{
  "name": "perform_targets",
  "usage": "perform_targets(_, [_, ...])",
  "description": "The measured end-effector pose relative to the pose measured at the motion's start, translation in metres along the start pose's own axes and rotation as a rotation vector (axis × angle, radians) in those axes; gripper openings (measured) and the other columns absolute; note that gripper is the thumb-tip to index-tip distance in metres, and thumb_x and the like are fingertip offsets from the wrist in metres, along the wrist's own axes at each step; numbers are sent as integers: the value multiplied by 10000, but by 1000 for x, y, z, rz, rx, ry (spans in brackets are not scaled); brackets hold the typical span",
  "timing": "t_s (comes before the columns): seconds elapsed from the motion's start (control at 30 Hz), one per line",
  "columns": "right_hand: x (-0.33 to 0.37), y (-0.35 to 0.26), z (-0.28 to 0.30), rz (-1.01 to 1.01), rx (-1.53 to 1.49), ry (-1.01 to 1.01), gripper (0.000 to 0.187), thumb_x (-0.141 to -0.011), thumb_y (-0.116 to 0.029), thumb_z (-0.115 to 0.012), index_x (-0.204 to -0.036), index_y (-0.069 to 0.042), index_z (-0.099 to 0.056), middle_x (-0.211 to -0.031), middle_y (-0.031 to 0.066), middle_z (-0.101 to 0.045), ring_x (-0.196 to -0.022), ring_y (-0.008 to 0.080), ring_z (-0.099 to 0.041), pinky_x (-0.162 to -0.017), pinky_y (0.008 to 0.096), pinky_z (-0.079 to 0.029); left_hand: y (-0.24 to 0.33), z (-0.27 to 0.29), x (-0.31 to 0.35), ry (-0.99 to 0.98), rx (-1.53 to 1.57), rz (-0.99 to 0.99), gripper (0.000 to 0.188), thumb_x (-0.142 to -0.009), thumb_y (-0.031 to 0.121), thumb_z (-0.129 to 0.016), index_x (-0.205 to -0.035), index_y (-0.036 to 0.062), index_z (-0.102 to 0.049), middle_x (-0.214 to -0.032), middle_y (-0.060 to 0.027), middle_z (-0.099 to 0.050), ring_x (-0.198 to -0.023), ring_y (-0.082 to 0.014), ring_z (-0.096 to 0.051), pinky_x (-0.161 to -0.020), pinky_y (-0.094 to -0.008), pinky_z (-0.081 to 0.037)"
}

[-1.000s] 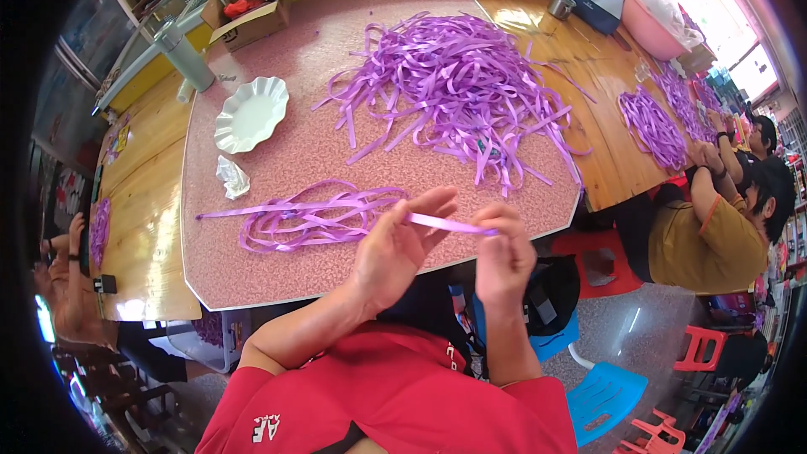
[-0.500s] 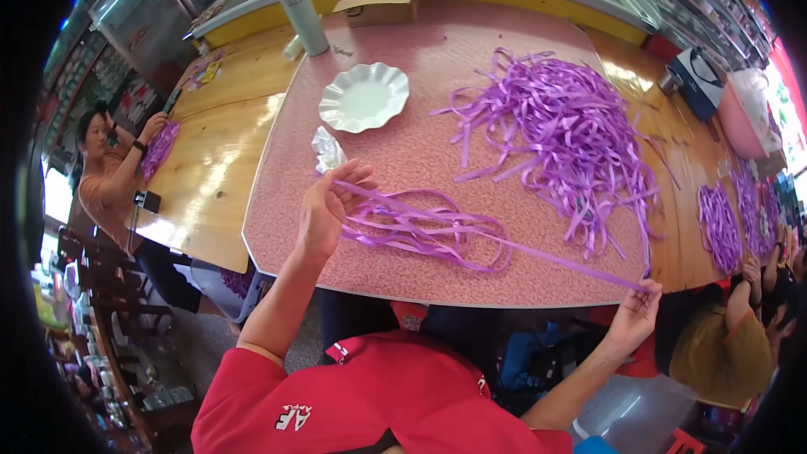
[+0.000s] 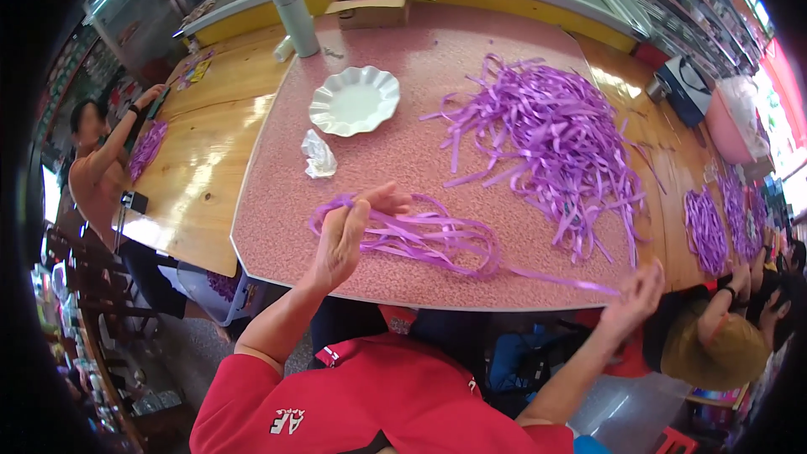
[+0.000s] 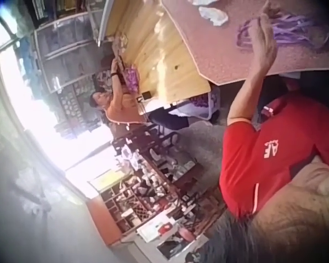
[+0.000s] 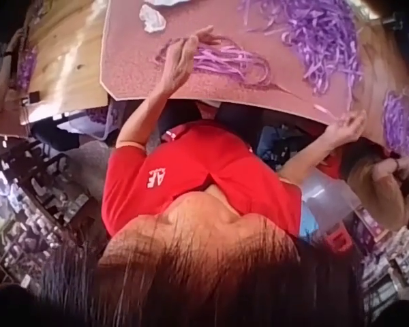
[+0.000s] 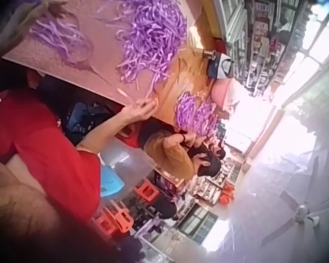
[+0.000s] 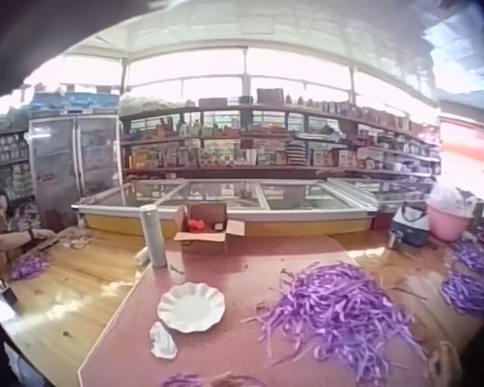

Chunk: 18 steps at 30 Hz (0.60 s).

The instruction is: Braiding or organizing purple ribbons at a workshop table.

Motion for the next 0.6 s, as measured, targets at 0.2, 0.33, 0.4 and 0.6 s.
perform_targets(0.2, [112,-23,-229,406,554,-786,153,-894,15,-656,-1035,-13,-708,-881,52,-653,-715,93,-589,-585,244,-445,26,-81,2,-323,-140,-19,400,-1097,187,-386,-1382,-53,-530,-1159,-197,-712,-1084,-280,-693,-963,-373,-521])
perform_targets(0.33, [141,-30,-280,422,442,-935,199,-824,52,-718,-1015,-2,-715,-938,114,-680,-708,116,-614,-597,255,-475,27,-103,3,-378,-261,-136,247,-1053,136,-463,-1144,-51,-597,-887,-239,-673,-827,-394,-687,-715,-440,-532])
perform_targets(0.4, [144,-28,-285,384,418,-988,195,-831,28,-737,-1022,-3,-715,-961,112,-689,-703,113,-619,-586,253,-477,23,-109,5,-412,-303,-147,209,-1036,122,-487,-1039,-53,-601,-804,-239,-643,-742,-425,-660,-641,-465,-509])
perform_targets(0.6, [146,-24,-281,388,369,-1032,204,-831,34,-755,-1027,-2,-714,-957,110,-696,-673,112,-624,-557,240,-466,22,-110,-1,-412,-234,-174,175,-993,96,-516,-903,-44,-567,-737,-249,-594,-673,-471,-591,-586,-500,-456])
Point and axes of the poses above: each hand's wrist, its own x-axis away from the middle knuckle, its own z-axis out of the back of the hand, y = z × x, the point moved 10 cm from there along -x, towards the middle knuckle
